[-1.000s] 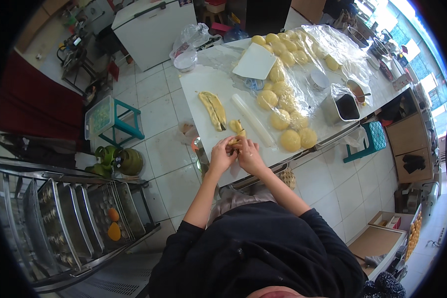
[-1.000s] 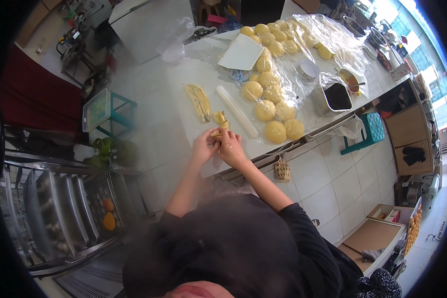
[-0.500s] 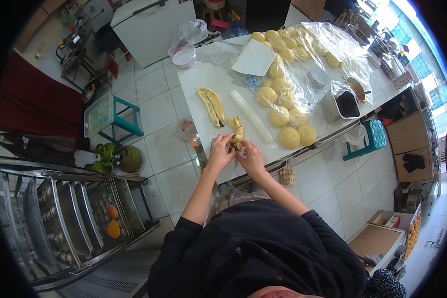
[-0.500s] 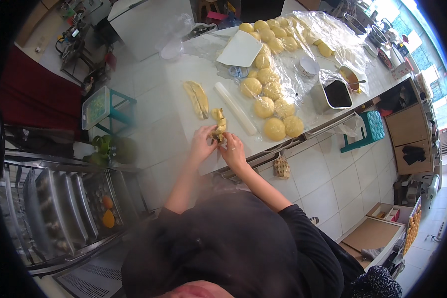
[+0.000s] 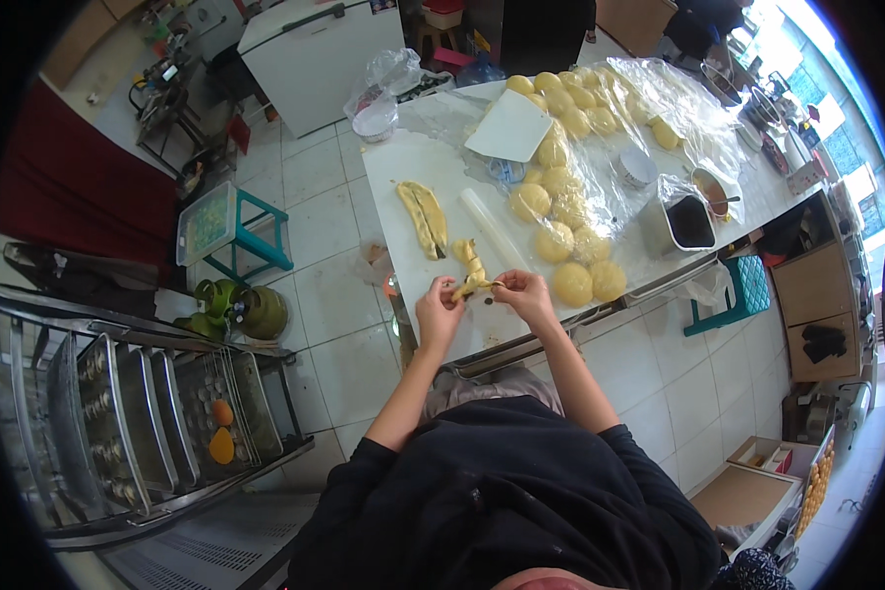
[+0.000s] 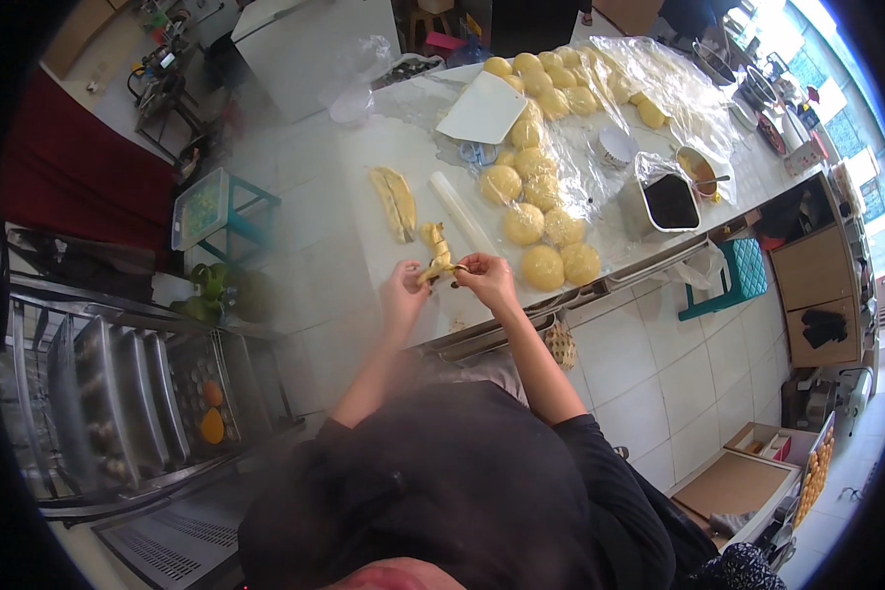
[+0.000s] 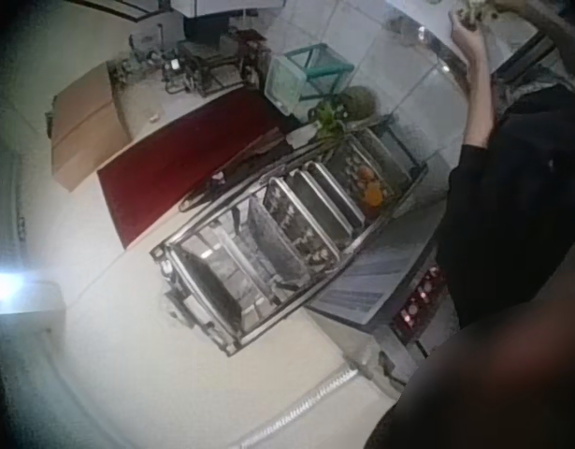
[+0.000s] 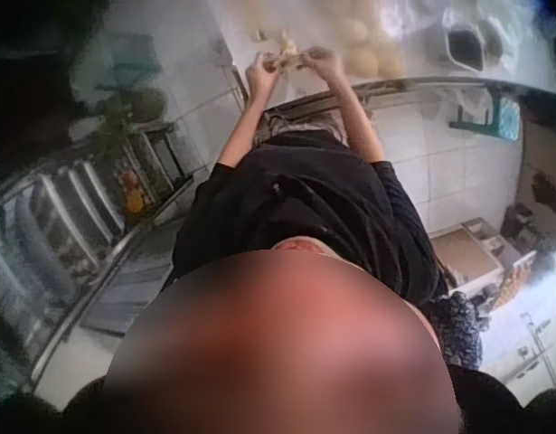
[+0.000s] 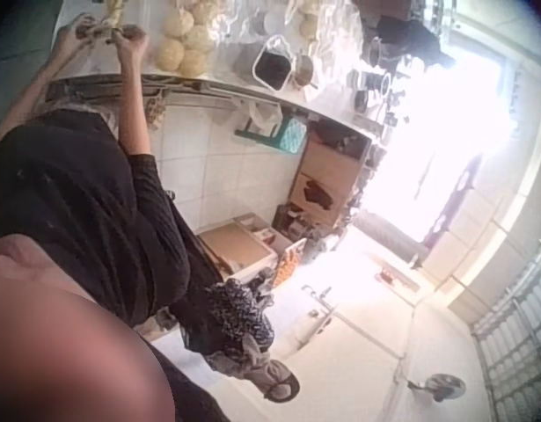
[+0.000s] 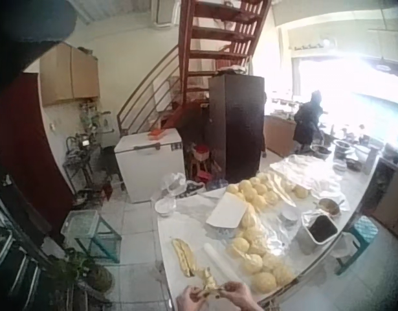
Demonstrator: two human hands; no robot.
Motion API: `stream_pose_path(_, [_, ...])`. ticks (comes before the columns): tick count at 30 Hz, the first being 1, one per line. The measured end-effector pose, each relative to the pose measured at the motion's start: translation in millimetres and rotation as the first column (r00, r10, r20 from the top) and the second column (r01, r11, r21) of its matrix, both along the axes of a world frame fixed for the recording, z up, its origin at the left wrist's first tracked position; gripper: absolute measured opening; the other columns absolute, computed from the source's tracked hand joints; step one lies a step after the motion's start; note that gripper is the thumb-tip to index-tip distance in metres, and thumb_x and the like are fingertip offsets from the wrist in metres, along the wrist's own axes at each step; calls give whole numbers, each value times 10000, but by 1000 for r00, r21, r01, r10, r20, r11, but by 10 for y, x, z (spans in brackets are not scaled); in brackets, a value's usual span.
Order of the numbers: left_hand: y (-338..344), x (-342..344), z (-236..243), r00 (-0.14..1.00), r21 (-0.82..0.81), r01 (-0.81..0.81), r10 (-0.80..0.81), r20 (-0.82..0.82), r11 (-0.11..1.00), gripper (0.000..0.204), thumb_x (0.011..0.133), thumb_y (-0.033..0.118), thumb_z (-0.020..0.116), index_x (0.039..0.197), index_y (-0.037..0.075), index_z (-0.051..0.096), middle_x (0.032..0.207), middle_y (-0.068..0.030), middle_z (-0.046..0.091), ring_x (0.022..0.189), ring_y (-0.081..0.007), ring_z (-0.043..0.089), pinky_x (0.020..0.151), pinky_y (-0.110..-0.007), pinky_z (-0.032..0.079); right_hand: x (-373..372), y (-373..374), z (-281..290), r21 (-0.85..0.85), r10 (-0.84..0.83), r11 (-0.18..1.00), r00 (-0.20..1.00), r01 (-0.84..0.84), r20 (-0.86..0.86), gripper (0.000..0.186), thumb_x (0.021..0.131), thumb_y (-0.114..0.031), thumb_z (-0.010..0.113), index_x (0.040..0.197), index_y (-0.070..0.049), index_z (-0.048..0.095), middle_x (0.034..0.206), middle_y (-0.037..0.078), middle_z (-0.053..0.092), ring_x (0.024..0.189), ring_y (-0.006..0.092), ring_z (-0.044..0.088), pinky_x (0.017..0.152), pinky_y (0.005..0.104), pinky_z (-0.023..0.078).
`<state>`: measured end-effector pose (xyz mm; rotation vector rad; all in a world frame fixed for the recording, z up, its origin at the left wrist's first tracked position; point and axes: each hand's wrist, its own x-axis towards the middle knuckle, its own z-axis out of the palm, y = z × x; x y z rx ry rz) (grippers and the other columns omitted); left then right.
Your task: The person rolls out pieces of dough with a rolling pin, fills them with dark chocolate chips from a container by hand, and then rolls and shapes the dough into individual buns on a table.
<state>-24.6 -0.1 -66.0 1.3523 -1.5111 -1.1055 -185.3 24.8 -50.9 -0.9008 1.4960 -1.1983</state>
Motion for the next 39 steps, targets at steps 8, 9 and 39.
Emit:
stream_pose_path(8, [100,121,-127,977,-189,93,-54,204,977,147,734,65,572,840,-30,611,874,-145,560,679,-229,601,606,-284,498,589,152,21,-270,-110,951,657,-148,-746,248,640,-91,640,888,-73,625,823,69,574,822,228,512,723,342,388])
stream_pose_path(9, [47,91,-49,977,-191,97,-58,204,977,147,734,65,572,840,-30,611,874,-145,560,679,-229,601,606,-284,498,616,151,13,-227,-79,946,517,-230,-852,264,632,-93,629,896,-91,628,877,73,555,893,258,476,766,367,348])
stream_pose_path(39, [163,-66,-27,999,87,34,-38,38,996,209,778,60,533,977,-1,542,676,-129,609,574,-236,585,547,-326,447,425,83,-101,-18,-70,998,951,67,-303,231,708,-48,580,922,32,610,949,176,595,749,231,621,610,270,488])
